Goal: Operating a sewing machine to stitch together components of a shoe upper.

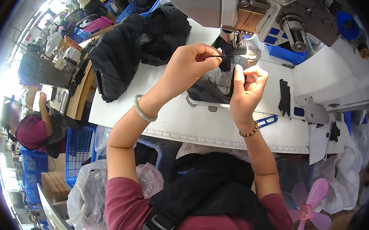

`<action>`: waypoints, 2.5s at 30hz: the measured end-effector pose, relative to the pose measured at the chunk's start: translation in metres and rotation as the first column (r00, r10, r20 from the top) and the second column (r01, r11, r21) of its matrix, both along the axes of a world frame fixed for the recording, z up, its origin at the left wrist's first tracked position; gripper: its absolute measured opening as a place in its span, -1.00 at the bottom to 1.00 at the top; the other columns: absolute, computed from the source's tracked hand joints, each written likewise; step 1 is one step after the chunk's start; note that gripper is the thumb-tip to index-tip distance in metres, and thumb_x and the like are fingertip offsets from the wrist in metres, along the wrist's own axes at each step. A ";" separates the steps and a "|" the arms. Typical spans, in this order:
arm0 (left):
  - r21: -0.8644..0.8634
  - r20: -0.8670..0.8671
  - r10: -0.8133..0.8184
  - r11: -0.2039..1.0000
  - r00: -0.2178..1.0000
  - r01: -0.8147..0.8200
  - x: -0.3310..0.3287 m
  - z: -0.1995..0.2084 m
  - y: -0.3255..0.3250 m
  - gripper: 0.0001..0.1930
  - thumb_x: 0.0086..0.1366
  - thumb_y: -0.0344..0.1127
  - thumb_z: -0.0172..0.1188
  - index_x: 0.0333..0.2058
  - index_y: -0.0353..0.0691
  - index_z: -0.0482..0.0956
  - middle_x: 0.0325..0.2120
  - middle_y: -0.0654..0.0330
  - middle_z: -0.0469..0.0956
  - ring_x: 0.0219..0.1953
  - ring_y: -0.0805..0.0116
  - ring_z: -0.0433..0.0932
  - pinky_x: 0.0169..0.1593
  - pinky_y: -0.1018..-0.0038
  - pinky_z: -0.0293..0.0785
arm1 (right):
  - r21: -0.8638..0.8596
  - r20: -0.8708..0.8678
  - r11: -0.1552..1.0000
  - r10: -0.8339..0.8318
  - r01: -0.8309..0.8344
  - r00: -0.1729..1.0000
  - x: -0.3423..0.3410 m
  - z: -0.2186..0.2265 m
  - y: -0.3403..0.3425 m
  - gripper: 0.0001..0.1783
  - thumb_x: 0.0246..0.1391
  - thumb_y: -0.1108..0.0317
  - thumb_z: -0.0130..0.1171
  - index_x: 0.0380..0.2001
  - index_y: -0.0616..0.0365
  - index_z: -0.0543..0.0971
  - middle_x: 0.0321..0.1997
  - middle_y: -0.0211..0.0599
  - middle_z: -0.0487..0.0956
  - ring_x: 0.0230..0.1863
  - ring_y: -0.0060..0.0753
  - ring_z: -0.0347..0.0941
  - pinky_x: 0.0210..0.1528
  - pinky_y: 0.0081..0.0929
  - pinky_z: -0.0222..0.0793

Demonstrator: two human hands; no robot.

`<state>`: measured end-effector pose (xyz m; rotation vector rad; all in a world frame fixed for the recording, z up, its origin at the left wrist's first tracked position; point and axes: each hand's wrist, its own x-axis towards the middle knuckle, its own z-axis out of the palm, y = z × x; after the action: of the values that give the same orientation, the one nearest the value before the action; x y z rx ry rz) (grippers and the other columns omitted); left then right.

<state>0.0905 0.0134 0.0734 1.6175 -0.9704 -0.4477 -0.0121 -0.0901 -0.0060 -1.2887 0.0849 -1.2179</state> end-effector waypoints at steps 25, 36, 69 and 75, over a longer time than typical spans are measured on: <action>0.023 -0.426 -0.135 0.987 0.895 0.160 0.019 0.009 -0.018 -0.80 0.20 -0.33 0.18 -0.43 -0.41 0.55 -0.52 0.18 0.53 -0.52 0.51 0.51 -0.33 0.64 0.49 | -0.482 -0.083 0.838 -0.333 0.254 0.939 -0.006 -0.004 -0.014 -0.68 0.09 0.56 0.13 -0.04 0.25 0.48 -0.18 -0.13 0.59 -0.23 -0.39 0.57 -0.16 -0.54 0.47; 0.041 -0.437 -0.143 0.983 0.888 0.178 0.020 0.012 -0.022 -0.86 0.23 -0.39 0.18 -0.32 -0.36 0.54 -0.44 0.23 0.54 -0.44 0.56 0.52 -0.29 0.67 0.50 | -0.581 -0.024 0.755 -0.387 0.303 0.922 -0.007 0.001 -0.016 -0.67 0.05 0.63 0.14 -0.07 0.29 0.49 -0.32 -0.14 0.57 -0.35 -0.39 0.55 -0.25 -0.56 0.45; 0.014 -0.604 -0.207 0.963 0.769 0.271 0.031 0.016 -0.028 -0.83 0.17 -0.38 0.21 -0.32 -0.38 0.54 -0.43 0.22 0.52 -0.42 0.56 0.49 -0.29 0.62 0.50 | -0.722 -0.312 0.679 -0.494 0.136 0.812 -0.030 0.045 -0.006 -0.77 0.11 0.54 0.12 -0.13 0.26 0.48 -0.40 -0.08 0.56 -0.46 -0.23 0.52 -0.35 -0.46 0.42; 0.025 -0.646 -0.181 0.966 0.742 0.258 0.030 0.017 -0.029 -0.88 0.18 -0.40 0.19 -0.35 -0.32 0.55 -0.43 0.24 0.52 -0.42 0.55 0.49 -0.33 0.62 0.49 | -0.729 -0.332 0.675 -0.498 0.117 0.801 -0.029 0.053 -0.006 -0.76 0.10 0.54 0.13 -0.13 0.25 0.46 -0.42 -0.08 0.55 -0.48 -0.20 0.51 -0.39 -0.44 0.41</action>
<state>0.1205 -0.0152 0.0905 1.2938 -0.6077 -1.1583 -0.0411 -0.0957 0.0467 -2.3352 0.2828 -1.2090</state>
